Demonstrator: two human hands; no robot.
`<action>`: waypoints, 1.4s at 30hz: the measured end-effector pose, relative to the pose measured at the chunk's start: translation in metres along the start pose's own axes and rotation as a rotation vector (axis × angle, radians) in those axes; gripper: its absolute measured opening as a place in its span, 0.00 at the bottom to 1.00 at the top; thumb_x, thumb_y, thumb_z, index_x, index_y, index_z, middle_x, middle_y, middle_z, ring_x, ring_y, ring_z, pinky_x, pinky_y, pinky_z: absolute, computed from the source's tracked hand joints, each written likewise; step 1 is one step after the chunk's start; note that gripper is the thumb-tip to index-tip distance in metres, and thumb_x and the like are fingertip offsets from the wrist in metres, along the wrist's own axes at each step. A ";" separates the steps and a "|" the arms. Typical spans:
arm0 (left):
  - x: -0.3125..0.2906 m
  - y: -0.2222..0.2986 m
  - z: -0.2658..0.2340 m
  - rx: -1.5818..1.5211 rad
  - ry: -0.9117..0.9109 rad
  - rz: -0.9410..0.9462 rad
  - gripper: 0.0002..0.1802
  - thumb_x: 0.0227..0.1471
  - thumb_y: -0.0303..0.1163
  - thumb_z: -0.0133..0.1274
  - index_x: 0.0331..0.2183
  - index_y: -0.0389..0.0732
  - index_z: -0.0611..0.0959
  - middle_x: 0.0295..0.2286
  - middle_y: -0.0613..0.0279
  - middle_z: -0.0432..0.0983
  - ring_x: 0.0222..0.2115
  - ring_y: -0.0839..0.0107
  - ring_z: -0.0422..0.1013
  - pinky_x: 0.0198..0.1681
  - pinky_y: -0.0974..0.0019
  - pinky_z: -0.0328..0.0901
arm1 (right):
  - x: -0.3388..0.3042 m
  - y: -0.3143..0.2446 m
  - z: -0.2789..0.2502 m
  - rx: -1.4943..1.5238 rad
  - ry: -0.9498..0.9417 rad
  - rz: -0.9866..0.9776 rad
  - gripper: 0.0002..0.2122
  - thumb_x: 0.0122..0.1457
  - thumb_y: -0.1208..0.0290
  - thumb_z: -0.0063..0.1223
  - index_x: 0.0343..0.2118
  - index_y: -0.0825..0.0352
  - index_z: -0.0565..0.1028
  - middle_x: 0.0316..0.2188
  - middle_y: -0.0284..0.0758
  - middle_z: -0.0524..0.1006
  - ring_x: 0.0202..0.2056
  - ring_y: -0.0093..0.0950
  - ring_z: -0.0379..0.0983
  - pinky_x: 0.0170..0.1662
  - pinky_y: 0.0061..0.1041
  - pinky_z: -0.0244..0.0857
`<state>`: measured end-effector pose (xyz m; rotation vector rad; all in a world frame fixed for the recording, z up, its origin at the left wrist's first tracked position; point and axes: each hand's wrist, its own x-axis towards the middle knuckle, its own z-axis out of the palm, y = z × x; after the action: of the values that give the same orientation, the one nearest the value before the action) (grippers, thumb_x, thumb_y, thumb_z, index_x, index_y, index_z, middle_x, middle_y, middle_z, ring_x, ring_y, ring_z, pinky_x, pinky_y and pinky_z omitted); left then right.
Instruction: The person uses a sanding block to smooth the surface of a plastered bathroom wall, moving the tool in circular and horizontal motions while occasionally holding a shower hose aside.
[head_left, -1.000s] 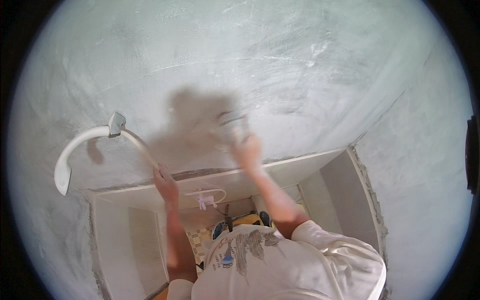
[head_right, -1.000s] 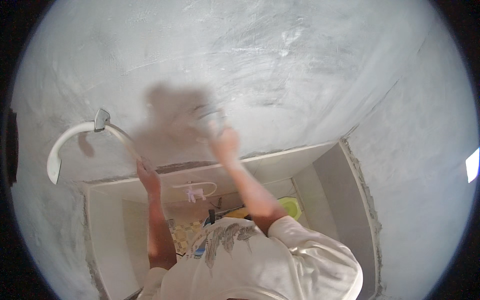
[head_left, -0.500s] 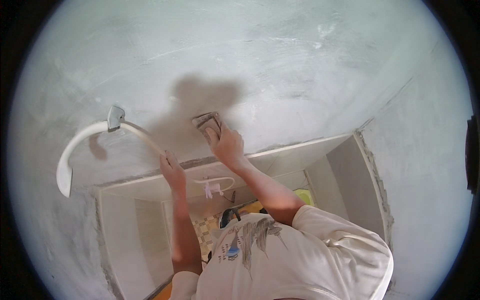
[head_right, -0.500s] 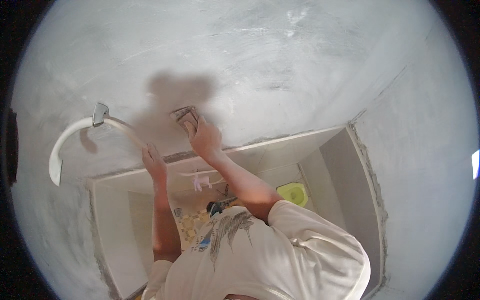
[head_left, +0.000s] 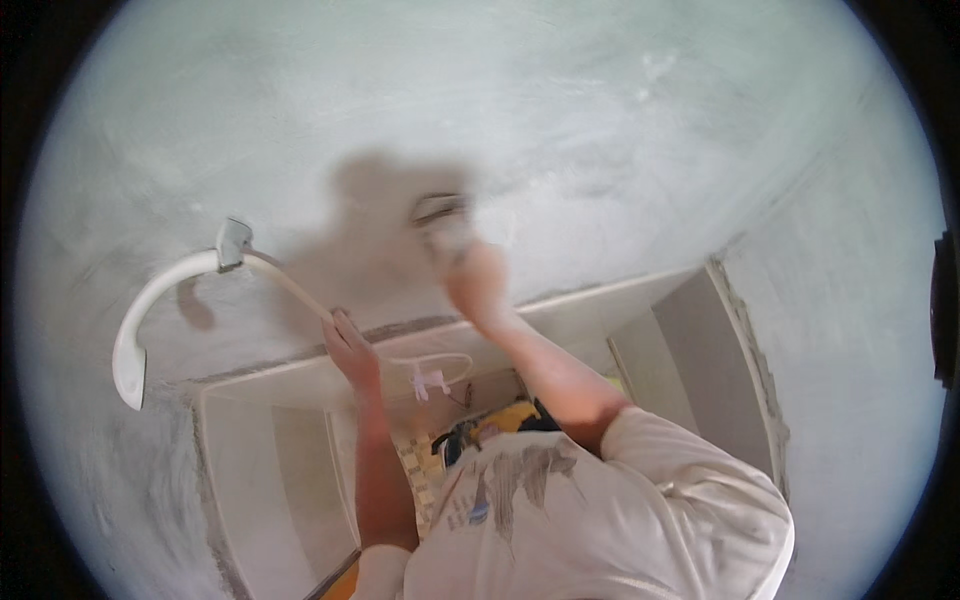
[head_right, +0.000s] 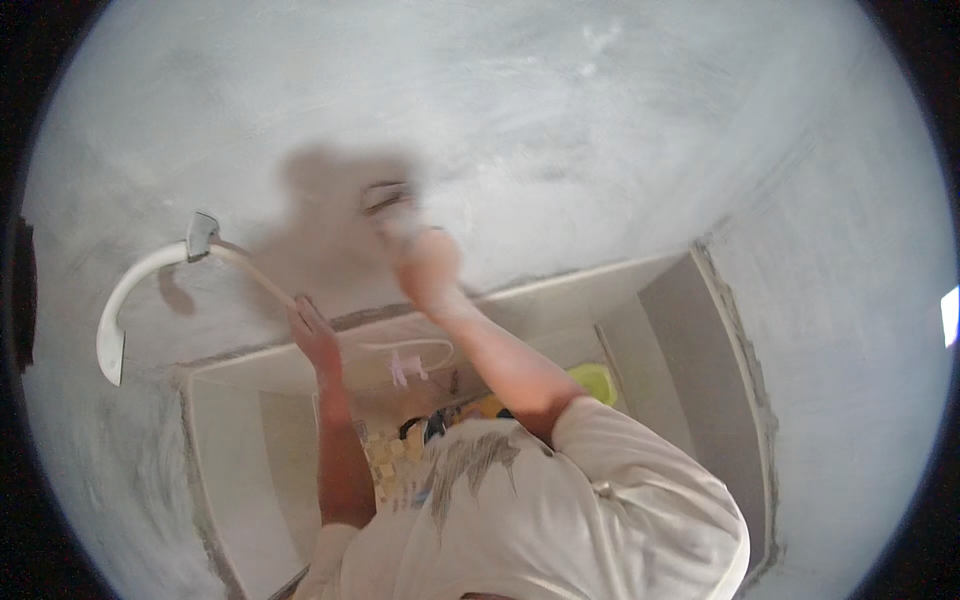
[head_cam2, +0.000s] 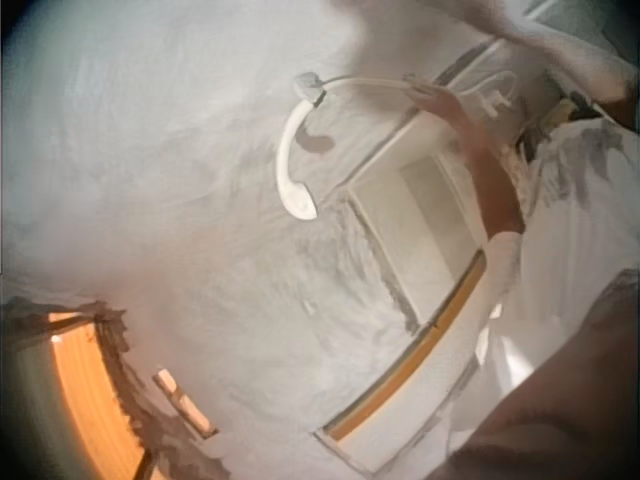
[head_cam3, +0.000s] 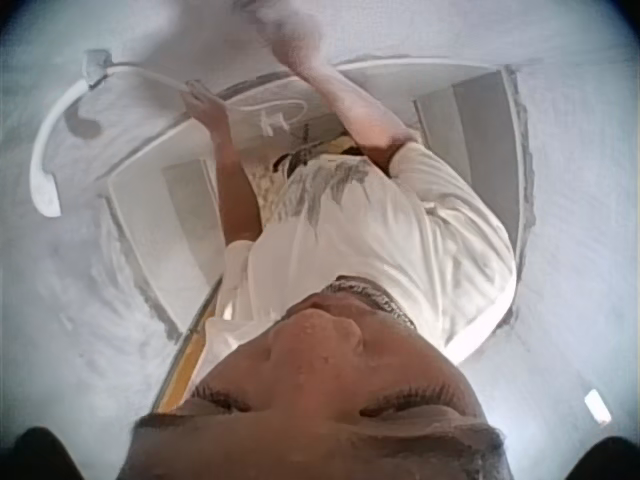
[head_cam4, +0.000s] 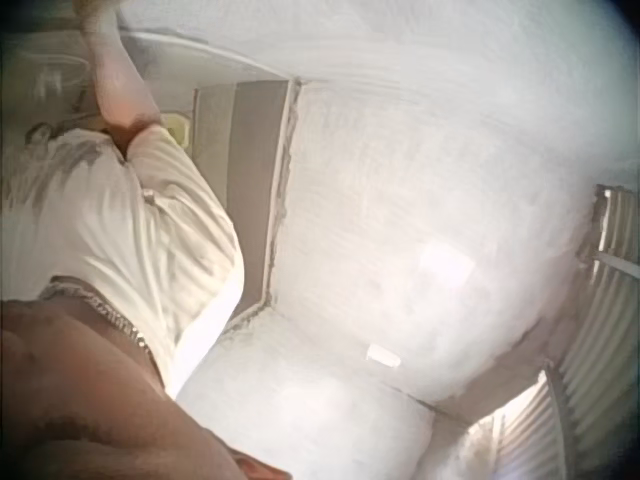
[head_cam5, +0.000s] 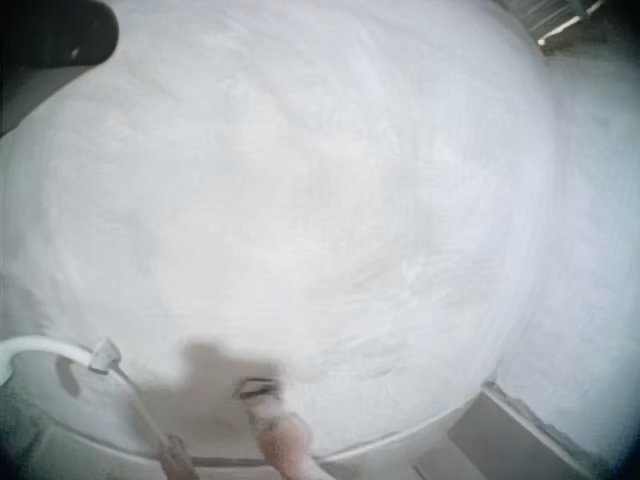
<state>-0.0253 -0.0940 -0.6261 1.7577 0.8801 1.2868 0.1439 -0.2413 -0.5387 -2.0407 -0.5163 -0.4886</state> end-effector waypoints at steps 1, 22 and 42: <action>0.001 0.010 0.004 -0.018 -0.055 -0.054 0.20 0.73 0.41 0.43 0.38 0.34 0.79 0.25 0.67 0.66 0.25 0.74 0.63 0.28 0.64 0.61 | -0.014 -0.008 0.009 0.043 -0.110 -0.120 0.25 0.67 0.48 0.54 0.39 0.73 0.79 0.17 0.51 0.76 0.21 0.54 0.74 0.28 0.49 0.67; -0.012 -0.042 -0.037 0.171 -0.200 -0.141 0.24 0.72 0.40 0.45 0.54 0.25 0.74 0.45 0.34 0.77 0.48 0.41 0.73 0.54 0.49 0.64 | -0.042 -0.018 -0.006 0.052 -0.541 0.232 0.22 0.68 0.52 0.49 0.37 0.71 0.81 0.37 0.55 0.82 0.42 0.56 0.79 0.48 0.52 0.70; -0.099 0.186 0.093 -1.094 -1.163 -0.415 0.30 0.72 0.43 0.42 0.67 0.39 0.62 0.67 0.45 0.62 0.64 0.55 0.64 0.69 0.51 0.57 | -0.056 0.067 -0.181 0.875 -0.629 0.715 0.27 0.70 0.43 0.52 0.42 0.70 0.82 0.31 0.28 0.81 0.30 0.17 0.74 0.33 0.22 0.67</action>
<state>0.0556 -0.2827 -0.5223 0.9997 -0.1753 0.1727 0.1089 -0.4384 -0.5291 -1.3297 -0.2427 0.7244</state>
